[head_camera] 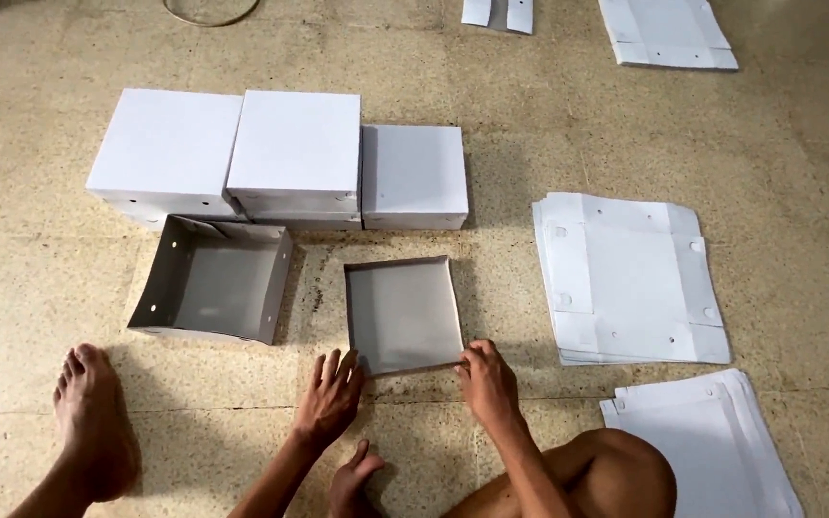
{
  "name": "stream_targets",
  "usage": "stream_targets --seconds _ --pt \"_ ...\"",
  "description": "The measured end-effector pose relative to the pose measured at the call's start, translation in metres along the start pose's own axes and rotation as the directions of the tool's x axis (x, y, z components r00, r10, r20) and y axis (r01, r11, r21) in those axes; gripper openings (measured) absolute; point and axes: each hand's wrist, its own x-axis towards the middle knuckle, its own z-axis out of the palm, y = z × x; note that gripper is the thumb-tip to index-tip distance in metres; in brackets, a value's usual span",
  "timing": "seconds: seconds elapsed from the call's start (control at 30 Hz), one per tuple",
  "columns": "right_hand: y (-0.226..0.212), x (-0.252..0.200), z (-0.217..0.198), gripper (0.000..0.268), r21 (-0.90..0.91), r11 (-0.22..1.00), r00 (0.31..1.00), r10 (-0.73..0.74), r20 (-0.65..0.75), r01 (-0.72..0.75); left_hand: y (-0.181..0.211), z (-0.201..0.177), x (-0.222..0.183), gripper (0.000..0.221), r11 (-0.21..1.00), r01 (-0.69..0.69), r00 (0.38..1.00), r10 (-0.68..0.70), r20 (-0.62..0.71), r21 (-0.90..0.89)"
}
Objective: Manually folding cardboard sheets into boxes and stacking them.
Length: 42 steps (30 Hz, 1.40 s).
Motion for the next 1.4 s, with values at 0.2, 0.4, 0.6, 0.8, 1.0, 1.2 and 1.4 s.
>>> stream_targets --seconds 0.2,0.4,0.6,0.8,1.0,1.2,1.4 --pt "-0.026 -0.003 -0.028 0.011 -0.064 0.997 0.999 -0.038 -0.005 0.038 -0.005 -0.010 0.008 0.044 0.997 0.050 0.991 -0.042 0.124 -0.064" --pt "-0.013 0.000 0.006 0.019 0.185 0.981 0.997 -0.071 0.037 0.063 0.003 -0.035 0.033 0.043 0.978 0.060 0.988 -0.030 0.149 -0.198" --pt "-0.032 -0.001 -0.021 0.019 0.205 0.979 1.000 0.014 -0.002 -0.014 0.004 -0.046 0.040 0.031 0.990 0.058 0.972 -0.027 0.233 -0.126" --pt "-0.011 -0.005 -0.018 0.027 -0.030 0.999 0.999 -0.042 -0.010 0.041 0.002 -0.054 0.036 0.029 0.989 0.078 0.979 -0.051 0.197 -0.130" --pt "-0.019 -0.008 -0.029 0.016 -0.028 1.000 1.000 -0.011 0.003 0.011 0.005 -0.050 0.026 0.031 0.998 0.009 0.999 -0.006 0.046 -0.069" --pt "-0.040 -0.011 -0.036 0.014 -0.086 0.995 0.998 -0.045 -0.040 0.041 0.011 -0.034 0.026 0.032 0.992 0.103 0.989 -0.094 0.113 -0.075" --pt "-0.035 -0.003 -0.032 0.010 -0.088 0.994 0.998 -0.056 0.023 0.058 0.011 -0.051 0.031 0.025 0.975 0.143 0.990 -0.143 0.016 -0.170"
